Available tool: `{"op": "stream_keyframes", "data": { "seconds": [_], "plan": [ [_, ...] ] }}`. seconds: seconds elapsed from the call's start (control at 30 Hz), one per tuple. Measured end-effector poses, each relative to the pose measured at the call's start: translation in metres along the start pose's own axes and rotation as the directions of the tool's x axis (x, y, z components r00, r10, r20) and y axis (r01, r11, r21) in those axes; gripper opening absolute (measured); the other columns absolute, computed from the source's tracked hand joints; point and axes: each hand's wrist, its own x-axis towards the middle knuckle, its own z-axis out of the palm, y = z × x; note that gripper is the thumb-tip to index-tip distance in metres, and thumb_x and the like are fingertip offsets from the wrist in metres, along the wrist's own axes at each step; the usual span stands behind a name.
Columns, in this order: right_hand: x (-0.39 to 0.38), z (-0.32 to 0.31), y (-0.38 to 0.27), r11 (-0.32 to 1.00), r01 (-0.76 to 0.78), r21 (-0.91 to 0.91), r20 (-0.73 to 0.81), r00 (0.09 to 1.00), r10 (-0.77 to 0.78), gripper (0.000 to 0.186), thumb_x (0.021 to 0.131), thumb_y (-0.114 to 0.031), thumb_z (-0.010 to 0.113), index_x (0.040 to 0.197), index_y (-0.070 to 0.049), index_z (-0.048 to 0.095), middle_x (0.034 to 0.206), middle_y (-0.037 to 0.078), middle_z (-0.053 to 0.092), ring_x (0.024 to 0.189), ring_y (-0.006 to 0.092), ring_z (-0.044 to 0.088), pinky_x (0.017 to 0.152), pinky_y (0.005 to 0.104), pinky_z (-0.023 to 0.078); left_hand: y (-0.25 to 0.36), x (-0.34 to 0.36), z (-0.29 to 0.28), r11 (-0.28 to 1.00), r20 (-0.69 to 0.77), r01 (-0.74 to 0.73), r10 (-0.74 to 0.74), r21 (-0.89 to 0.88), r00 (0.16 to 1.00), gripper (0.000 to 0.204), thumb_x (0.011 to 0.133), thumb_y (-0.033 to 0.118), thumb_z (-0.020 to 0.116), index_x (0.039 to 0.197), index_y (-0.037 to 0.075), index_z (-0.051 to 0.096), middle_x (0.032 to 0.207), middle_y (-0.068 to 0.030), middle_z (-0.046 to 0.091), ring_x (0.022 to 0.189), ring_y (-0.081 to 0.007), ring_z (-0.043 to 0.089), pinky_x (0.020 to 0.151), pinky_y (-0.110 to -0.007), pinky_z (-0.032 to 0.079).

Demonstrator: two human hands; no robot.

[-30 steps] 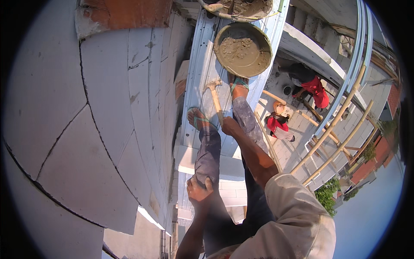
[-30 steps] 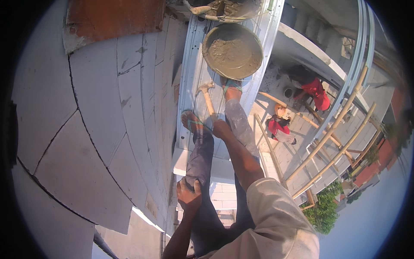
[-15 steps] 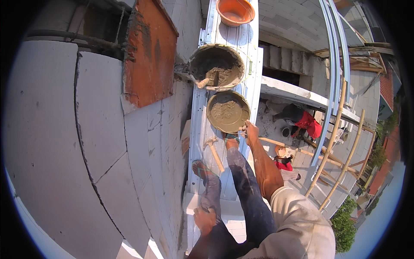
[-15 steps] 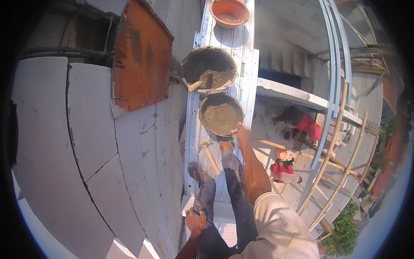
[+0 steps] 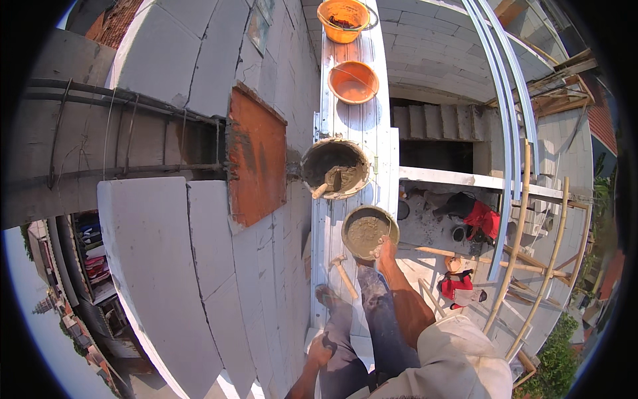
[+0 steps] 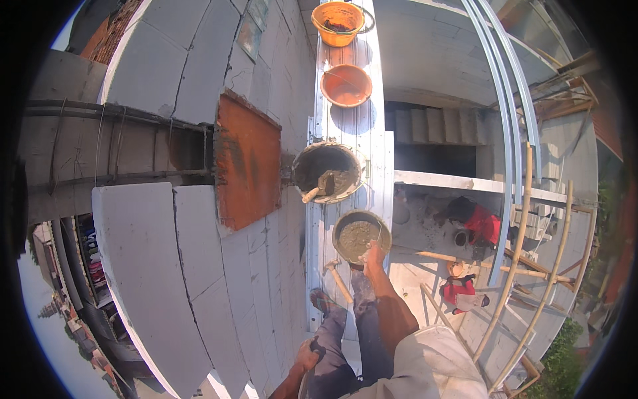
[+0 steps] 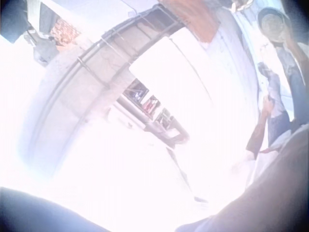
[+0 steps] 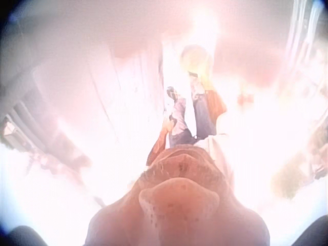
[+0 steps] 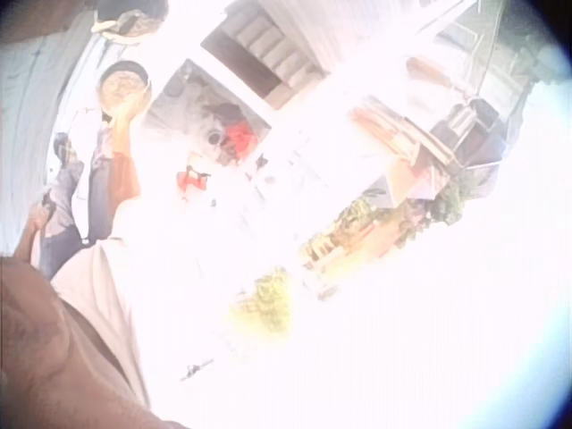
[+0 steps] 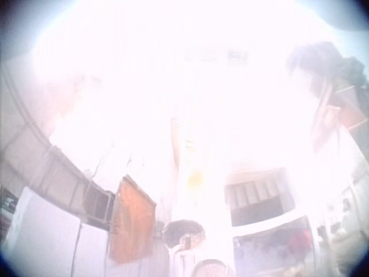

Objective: The person installs white rectangular tiles onto a wall using a hammer and trowel. They scoop mortar from a bucket, apply it to the wall, and secure the tiles by tapping them into place. The person also retrieves nails from a bucket and uses the hammer to drive them into the wall structure.

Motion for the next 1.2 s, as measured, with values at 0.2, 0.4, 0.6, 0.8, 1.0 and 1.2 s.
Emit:
{"op": "stream_keyframes", "data": {
  "seconds": [0.2, 0.4, 0.6, 0.8, 1.0, 1.2],
  "plan": [
    [-0.063, 0.002, -0.026, 0.895, 0.084, -0.437, 0.018, 0.996, -0.085, 0.047, 0.099, -0.036, 0.059, 0.123, 0.004, 0.066, 0.088, 0.010, 0.066, 0.068, 0.0177, 0.059, 0.062, 0.0342, 0.050, 0.039, -0.022, -0.004, 0.982, 0.093, 0.188, -0.189, 0.021, 0.978, 0.095, 0.086, 0.031, 0.077, 0.161, 0.004, 0.026, 0.164, -0.0260, 0.026, 0.148, -0.0453, 0.037, 0.122, -0.047, 0.035],
    [-0.132, -0.029, -0.019, 0.732, 0.253, -0.632, 0.231, 0.964, -0.134, 0.019, 0.091, -0.019, 0.075, 0.096, -0.001, 0.073, 0.088, 0.004, 0.071, 0.078, 0.0138, 0.062, 0.074, 0.0320, 0.048, 0.083, -0.046, 0.008, 0.913, -0.012, 0.399, -0.400, 0.087, 0.917, 0.110, 0.085, 0.039, 0.080, 0.164, 0.007, 0.010, 0.164, -0.0275, 0.024, 0.141, -0.0551, 0.041, 0.116, -0.059, 0.039],
    [-0.145, -0.036, -0.033, 0.422, 0.315, -0.850, 0.343, 0.939, -0.010, 0.015, 0.083, -0.011, 0.080, 0.080, -0.005, 0.067, 0.074, -0.002, 0.063, 0.066, 0.0094, 0.051, 0.060, 0.0271, 0.039, 0.030, -0.043, 0.066, 0.949, 0.058, 0.311, -0.308, -0.044, 0.950, 0.111, 0.082, 0.038, 0.081, 0.163, 0.004, 0.014, 0.159, -0.0317, 0.028, 0.136, -0.0568, 0.044, 0.110, -0.060, 0.043],
    [-0.133, 0.015, -0.011, 0.415, 0.394, -0.820, 0.456, 0.888, 0.056, 0.017, 0.085, -0.013, 0.080, 0.078, -0.006, 0.067, 0.074, 0.000, 0.065, 0.068, 0.0094, 0.055, 0.061, 0.0264, 0.042, 0.023, -0.055, 0.081, 0.942, 0.057, 0.276, -0.270, -0.189, 0.961, 0.113, 0.078, 0.033, 0.082, 0.163, 0.001, 0.013, 0.151, -0.0345, 0.038, 0.134, -0.0568, 0.046, 0.111, -0.059, 0.042],
    [-0.087, 0.052, 0.022, 0.418, 0.429, -0.801, 0.463, 0.886, -0.022, 0.021, 0.088, -0.018, 0.079, 0.080, -0.006, 0.065, 0.071, -0.001, 0.061, 0.065, 0.0100, 0.053, 0.060, 0.0282, 0.042, 0.014, -0.051, 0.095, 0.931, 0.045, 0.314, -0.311, -0.185, 0.949, 0.118, 0.078, 0.032, 0.086, 0.164, 0.005, 0.008, 0.155, -0.0352, 0.033, 0.138, -0.0575, 0.042, 0.113, -0.060, 0.041],
    [-0.047, 0.066, 0.011, 0.312, 0.553, -0.772, 0.535, 0.831, -0.148, 0.023, 0.089, -0.021, 0.079, 0.082, -0.006, 0.064, 0.072, 0.000, 0.062, 0.065, 0.0109, 0.053, 0.060, 0.0301, 0.043, 0.009, -0.052, 0.098, 0.908, 0.027, 0.309, -0.314, -0.283, 0.949, 0.120, 0.077, 0.032, 0.087, 0.165, 0.011, 0.008, 0.151, -0.0358, 0.034, 0.135, -0.0567, 0.043, 0.110, -0.062, 0.041]
  ]
}}
